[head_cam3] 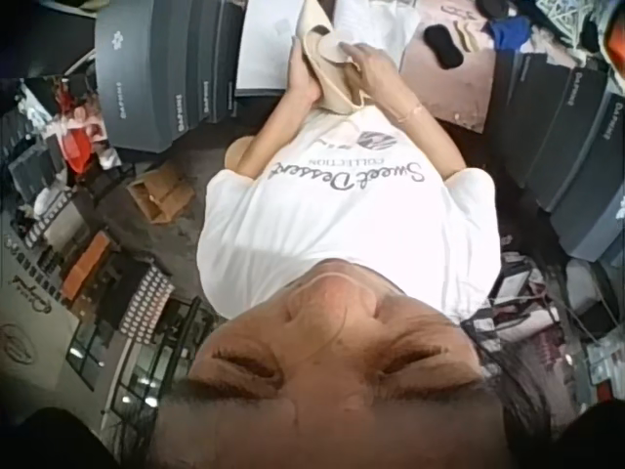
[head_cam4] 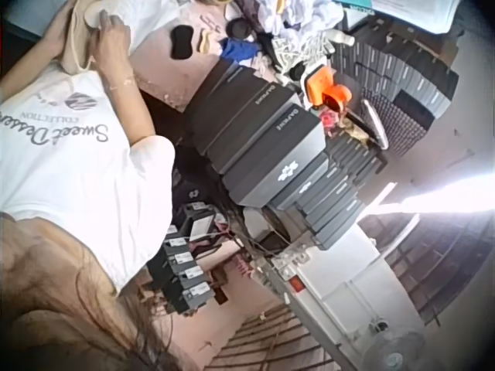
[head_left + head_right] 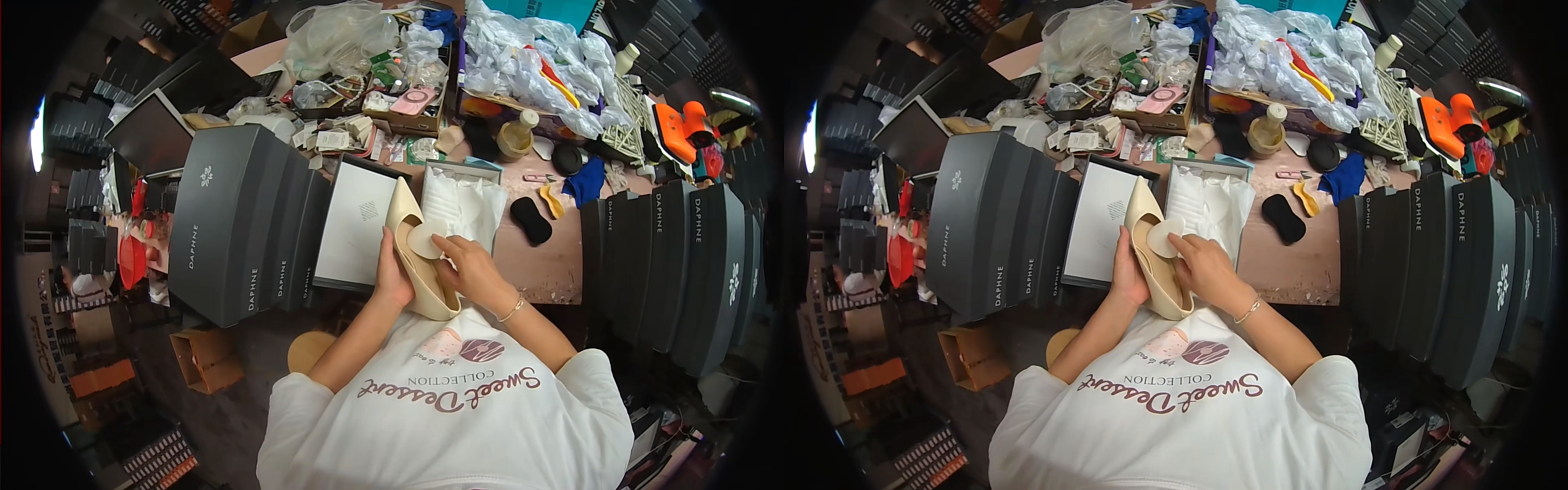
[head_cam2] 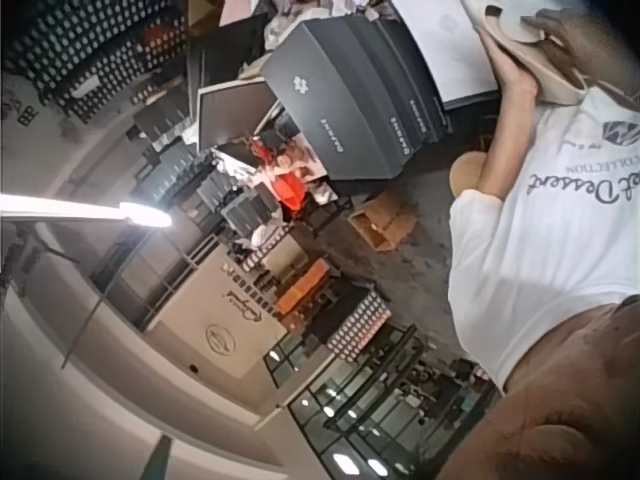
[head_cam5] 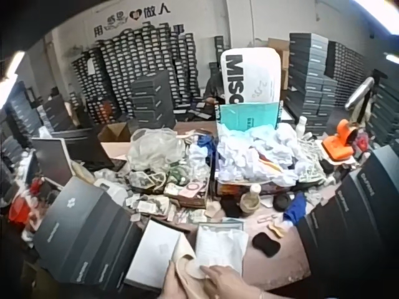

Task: Inspecting, cleaning, and packing a pair of heels into a shoebox.

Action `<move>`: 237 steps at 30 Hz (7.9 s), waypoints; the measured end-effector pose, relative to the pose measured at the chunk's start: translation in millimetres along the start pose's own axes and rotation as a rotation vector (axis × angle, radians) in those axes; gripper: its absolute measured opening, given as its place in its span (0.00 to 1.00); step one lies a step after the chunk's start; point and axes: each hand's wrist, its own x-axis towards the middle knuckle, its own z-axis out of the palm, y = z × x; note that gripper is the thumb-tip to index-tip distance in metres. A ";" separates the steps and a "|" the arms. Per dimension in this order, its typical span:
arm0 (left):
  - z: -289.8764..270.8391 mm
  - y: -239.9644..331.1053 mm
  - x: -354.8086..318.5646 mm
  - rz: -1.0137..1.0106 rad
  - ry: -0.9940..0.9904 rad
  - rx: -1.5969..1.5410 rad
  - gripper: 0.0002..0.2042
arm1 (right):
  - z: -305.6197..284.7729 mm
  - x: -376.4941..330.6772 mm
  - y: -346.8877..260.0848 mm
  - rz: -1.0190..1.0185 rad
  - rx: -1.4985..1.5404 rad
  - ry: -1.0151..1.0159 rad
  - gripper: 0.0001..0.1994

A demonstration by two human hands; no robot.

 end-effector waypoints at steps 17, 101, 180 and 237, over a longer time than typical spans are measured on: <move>7.4 -9.0 12.1 0.039 0.135 0.136 0.32 | 48.1 38.3 18.1 0.093 -0.051 -0.169 0.06; -81.1 81.4 83.8 -0.113 0.211 0.496 0.26 | -24.2 -299.5 57.1 1.225 1.547 0.764 0.21; -127.4 78.5 -13.6 0.375 0.158 1.884 0.19 | -53.9 -57.5 18.1 0.587 -0.171 0.171 0.19; -7.5 -63.7 112.8 0.270 -0.715 2.566 0.29 | -115.8 -35.0 88.3 0.500 -0.471 0.262 0.09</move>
